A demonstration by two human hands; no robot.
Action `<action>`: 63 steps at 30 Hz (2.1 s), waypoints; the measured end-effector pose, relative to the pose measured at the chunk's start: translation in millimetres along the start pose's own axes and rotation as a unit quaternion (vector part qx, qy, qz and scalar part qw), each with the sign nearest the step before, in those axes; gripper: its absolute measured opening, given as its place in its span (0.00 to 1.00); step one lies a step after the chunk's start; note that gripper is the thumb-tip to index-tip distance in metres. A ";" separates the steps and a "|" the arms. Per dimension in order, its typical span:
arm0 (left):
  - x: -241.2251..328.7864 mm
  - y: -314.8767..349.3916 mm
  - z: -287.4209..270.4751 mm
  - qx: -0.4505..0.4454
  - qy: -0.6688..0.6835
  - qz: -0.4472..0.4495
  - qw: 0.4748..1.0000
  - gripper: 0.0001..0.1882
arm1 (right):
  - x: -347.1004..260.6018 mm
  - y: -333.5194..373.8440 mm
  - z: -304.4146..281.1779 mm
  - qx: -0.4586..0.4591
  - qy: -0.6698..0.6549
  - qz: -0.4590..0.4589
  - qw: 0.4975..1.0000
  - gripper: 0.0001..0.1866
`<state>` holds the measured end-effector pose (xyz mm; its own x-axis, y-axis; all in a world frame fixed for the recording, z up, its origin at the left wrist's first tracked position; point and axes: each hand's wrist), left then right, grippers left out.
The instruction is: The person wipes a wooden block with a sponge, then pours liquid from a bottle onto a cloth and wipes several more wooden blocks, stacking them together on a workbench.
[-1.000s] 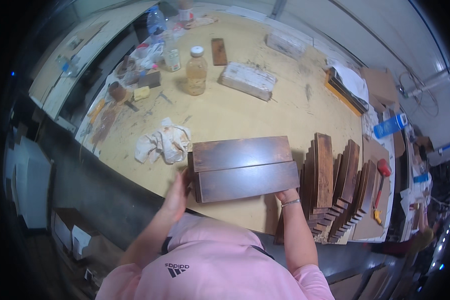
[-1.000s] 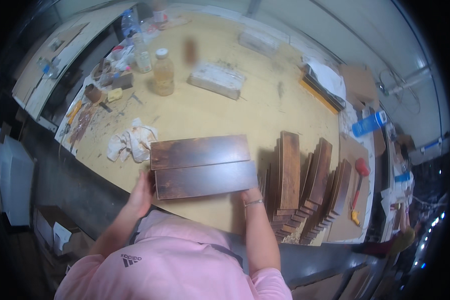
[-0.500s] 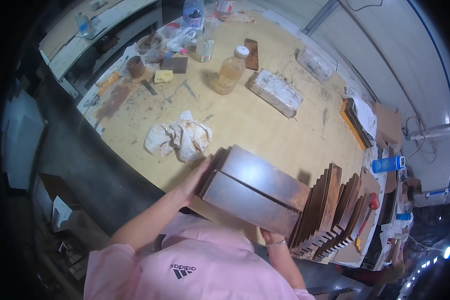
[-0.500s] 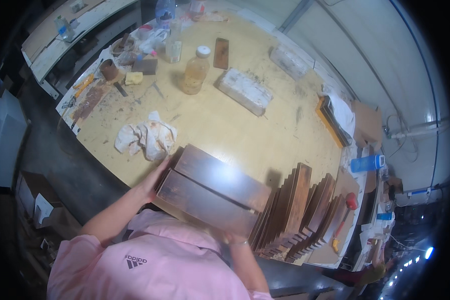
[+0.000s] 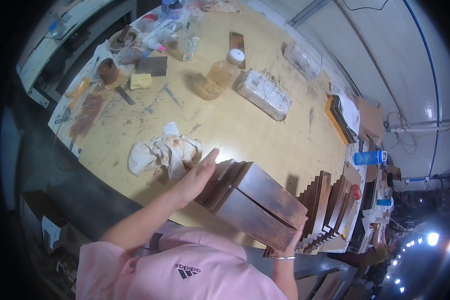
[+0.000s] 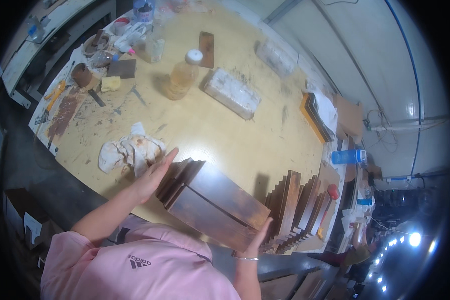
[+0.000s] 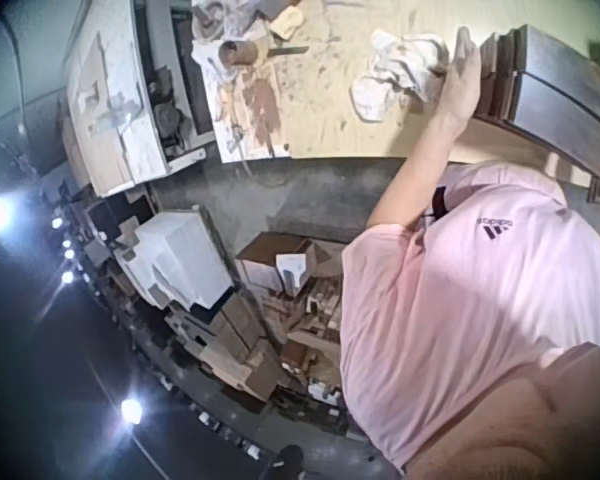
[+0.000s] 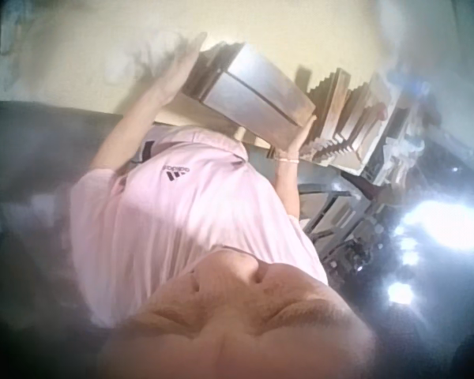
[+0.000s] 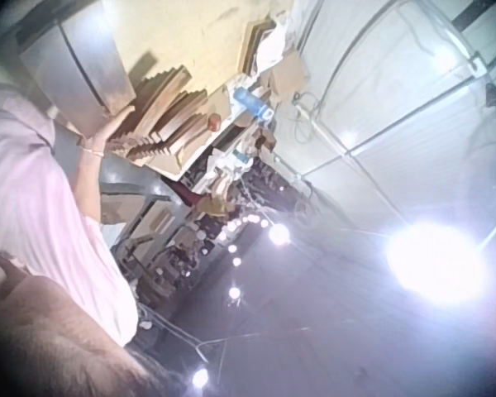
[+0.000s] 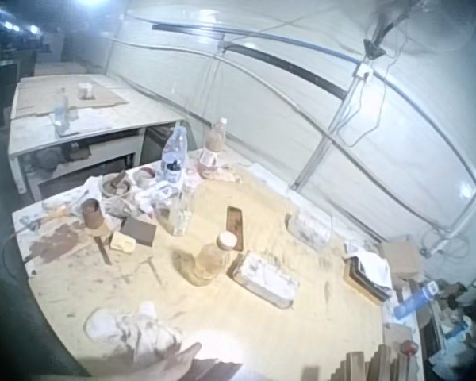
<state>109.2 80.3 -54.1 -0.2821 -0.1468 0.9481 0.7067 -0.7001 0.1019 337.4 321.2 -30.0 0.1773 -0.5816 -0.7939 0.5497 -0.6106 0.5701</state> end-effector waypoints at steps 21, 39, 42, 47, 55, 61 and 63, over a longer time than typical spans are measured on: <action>18.6 -7.2 -64.3 0.007 -0.060 0.169 0.984 0.39 | -42.1 18.6 42.5 0.081 0.050 0.035 0.995 0.44; -43.0 50.5 -56.4 0.029 -0.322 0.321 0.890 0.21 | -64.8 29.9 73.5 -0.002 0.207 0.020 0.978 0.33; -23.9 52.3 -64.8 0.089 -0.365 0.291 0.880 0.22 | -64.7 32.6 83.1 -0.017 0.208 0.014 0.978 0.32; 11.4 49.9 -48.5 0.081 -0.339 0.268 0.898 0.29 | -74.4 35.7 84.8 0.111 0.316 -0.051 0.941 0.28; 73.7 69.0 -18.3 0.143 0.173 0.223 0.949 0.33 | -99.4 45.8 197.6 -0.288 0.488 -0.236 0.790 0.34; 79.6 62.8 -24.3 0.240 -0.066 0.247 0.937 0.23 | -78.4 -0.5 261.4 -0.432 0.458 -0.073 0.773 0.18; 59.5 67.3 -55.9 0.285 -0.141 0.209 0.925 0.13 | -86.2 -4.8 271.0 -0.383 0.507 -0.091 0.767 0.12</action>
<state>103.7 -14.6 -7.6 0.2166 -0.0760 0.9733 0.9658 -0.1289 -0.2250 98.2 228.6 93.0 0.3714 0.4294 -0.8232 0.8898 0.0886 0.4477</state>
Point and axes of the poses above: each hand's wrist, its own y-axis away from the middle knuckle, its own z-axis out of the palm, x = y × z, and after that the axes turned 11 degrees about z, right-handed
